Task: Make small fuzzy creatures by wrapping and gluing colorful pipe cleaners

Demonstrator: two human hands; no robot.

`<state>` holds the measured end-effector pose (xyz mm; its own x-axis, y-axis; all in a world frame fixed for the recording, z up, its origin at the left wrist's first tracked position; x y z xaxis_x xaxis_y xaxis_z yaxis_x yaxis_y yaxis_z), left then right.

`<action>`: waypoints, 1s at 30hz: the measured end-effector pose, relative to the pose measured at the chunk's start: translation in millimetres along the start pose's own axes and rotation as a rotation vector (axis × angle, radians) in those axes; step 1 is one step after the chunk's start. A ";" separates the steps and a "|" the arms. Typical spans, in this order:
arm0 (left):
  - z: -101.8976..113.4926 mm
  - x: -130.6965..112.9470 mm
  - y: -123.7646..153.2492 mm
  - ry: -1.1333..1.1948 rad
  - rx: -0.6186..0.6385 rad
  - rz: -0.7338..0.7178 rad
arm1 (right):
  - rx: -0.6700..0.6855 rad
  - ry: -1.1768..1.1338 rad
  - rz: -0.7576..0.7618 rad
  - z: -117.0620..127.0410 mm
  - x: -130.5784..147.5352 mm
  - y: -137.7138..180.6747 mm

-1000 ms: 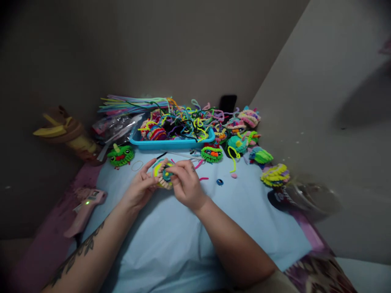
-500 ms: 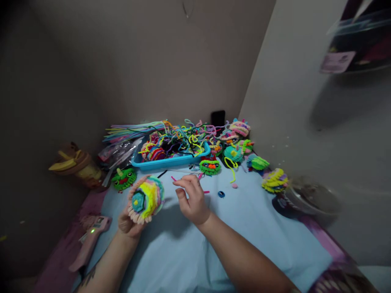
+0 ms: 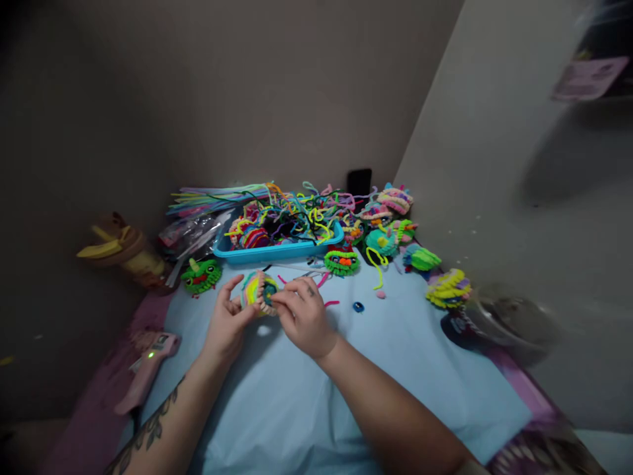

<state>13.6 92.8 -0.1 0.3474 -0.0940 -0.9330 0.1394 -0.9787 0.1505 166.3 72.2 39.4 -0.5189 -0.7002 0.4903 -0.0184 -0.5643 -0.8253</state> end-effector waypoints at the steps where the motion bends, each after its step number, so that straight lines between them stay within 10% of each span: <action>1: -0.6 0.2 1.5 -0.037 -0.005 -0.035 | 0.031 0.012 0.004 -2.9 -0.2 0.5; 18: -4.0 8.3 7.1 -0.121 0.021 -0.070 | 0.323 0.152 0.141 -25.1 -4.7 10.2; 30: -1.2 16.6 3.0 0.163 0.023 0.178 | 0.231 0.060 0.050 -20.4 -14.5 7.8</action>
<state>20.9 88.5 -14.7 0.5096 -0.2362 -0.8274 0.0418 -0.9536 0.2980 156.2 86.8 20.2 -0.5642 -0.7066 0.4270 0.2008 -0.6191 -0.7592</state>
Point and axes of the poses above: each hand's wrist, its own y-axis away from the middle knuckle, its own z-axis out of the back of the hand, x = y × z, the point moved 5 cm from there along -y, towards the middle knuckle, and after that the axes turned 9 degrees about -x, right-handed, at the moved point
